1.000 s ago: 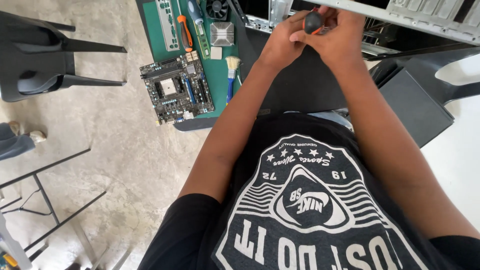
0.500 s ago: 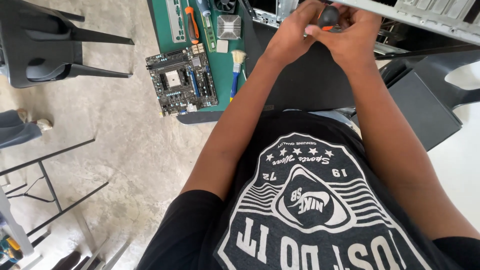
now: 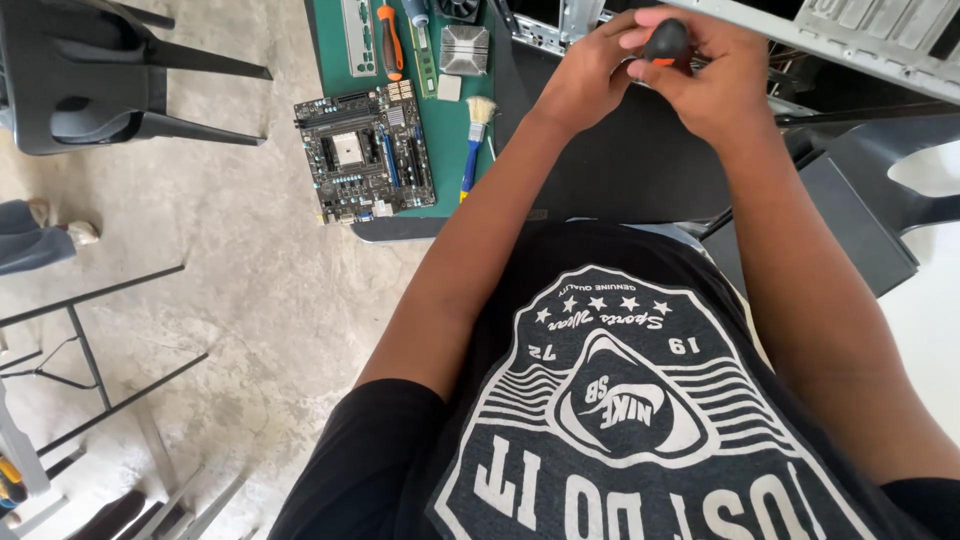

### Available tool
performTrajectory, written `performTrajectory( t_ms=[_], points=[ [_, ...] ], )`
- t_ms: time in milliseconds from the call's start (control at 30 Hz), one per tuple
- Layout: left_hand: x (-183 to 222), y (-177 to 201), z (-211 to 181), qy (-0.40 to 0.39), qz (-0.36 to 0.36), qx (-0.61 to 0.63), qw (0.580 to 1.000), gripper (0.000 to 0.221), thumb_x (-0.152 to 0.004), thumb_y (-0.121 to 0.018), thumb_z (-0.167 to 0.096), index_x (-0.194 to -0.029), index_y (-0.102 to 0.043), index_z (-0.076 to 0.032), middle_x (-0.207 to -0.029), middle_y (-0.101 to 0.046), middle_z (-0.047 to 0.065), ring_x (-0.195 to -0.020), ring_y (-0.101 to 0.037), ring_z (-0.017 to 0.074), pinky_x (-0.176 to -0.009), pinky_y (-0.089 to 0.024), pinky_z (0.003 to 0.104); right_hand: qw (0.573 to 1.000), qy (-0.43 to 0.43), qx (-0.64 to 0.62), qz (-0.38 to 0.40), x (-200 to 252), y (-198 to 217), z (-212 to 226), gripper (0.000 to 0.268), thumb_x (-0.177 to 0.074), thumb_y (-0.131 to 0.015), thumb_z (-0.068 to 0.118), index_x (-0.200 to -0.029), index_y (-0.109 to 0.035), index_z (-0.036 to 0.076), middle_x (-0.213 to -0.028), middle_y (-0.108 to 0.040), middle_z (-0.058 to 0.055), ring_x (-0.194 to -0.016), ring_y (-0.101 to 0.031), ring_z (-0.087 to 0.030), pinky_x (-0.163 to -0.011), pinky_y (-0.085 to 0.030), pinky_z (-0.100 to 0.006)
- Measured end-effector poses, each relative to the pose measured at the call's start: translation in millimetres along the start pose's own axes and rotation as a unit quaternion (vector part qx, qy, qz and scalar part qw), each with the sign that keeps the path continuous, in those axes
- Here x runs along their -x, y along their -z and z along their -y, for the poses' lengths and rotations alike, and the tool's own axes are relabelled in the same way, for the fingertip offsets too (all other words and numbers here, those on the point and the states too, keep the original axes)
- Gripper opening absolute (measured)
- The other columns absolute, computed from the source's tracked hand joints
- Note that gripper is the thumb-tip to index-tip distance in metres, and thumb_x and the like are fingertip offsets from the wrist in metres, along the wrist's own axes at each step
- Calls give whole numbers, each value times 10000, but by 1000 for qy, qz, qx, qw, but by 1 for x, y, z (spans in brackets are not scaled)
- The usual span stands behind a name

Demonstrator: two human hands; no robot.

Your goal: Reassembling a computer case by attaching the front panel and using a screwdriver to secure components.

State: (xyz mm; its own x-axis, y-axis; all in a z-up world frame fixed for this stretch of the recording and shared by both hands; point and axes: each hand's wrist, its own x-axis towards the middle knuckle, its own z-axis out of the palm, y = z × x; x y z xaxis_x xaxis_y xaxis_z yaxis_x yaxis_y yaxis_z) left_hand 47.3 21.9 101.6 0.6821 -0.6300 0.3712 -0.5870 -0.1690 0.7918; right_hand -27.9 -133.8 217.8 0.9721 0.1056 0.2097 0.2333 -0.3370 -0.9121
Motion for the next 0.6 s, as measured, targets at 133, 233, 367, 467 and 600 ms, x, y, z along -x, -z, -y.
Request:
performTrajectory(
  t_ms=[133, 233, 367, 467, 600],
  points=[
    [-8, 13, -20, -5, 7, 24, 1000, 281, -931, -569, 5, -1165, -611, -146, -1226, -597, -24, -910, -686, 304, -671, -558, 429, 993, 30, 13, -117, 1, -15, -29, 254, -920, -957, -78, -1034, -731, -60, -982, -740, -139, -932, -698, -202, -833, -572, -305],
    [-7, 16, -29, 4, -22, 46, 999, 300, -883, -747, -102, -1140, -607, -168, -1183, -625, 2, -1070, -705, 234, -793, -603, 374, 970, -11, 106, -220, 2, -26, -34, 409, -810, -1043, 90, -810, -636, 44, -860, -534, -61, -728, -523, -176, -622, -442, -304],
    [-5, 1, -13, -6, -45, 28, 999, 239, -863, -783, -105, -1055, -668, -188, -1161, -629, -56, -1064, -701, 176, -746, -615, 360, 966, 12, 93, -239, 1, -28, -37, 473, -766, -1106, 133, -819, -648, 28, -800, -659, -61, -753, -664, -183, -694, -571, -313],
    [-9, -8, -5, 21, -46, -10, 999, 61, -913, -681, -139, -948, -691, -188, -1171, -630, -65, -864, -739, 202, -622, -567, 378, 982, 5, 58, -180, 0, -20, -34, 473, -833, -1084, 171, -834, -627, 48, -723, -454, -13, -670, -393, -137, -613, -342, -327],
    [-1, -10, 0, -7, -62, -21, 998, 303, -853, -698, -37, -1103, -632, -195, -1158, -620, -51, -891, -722, 213, -621, -577, 371, 996, 56, 41, -60, 5, -8, -10, 484, -846, -1017, 59, -1089, -606, -20, -1023, -641, -126, -1010, -657, -265, -867, -575, -386]
  ],
)
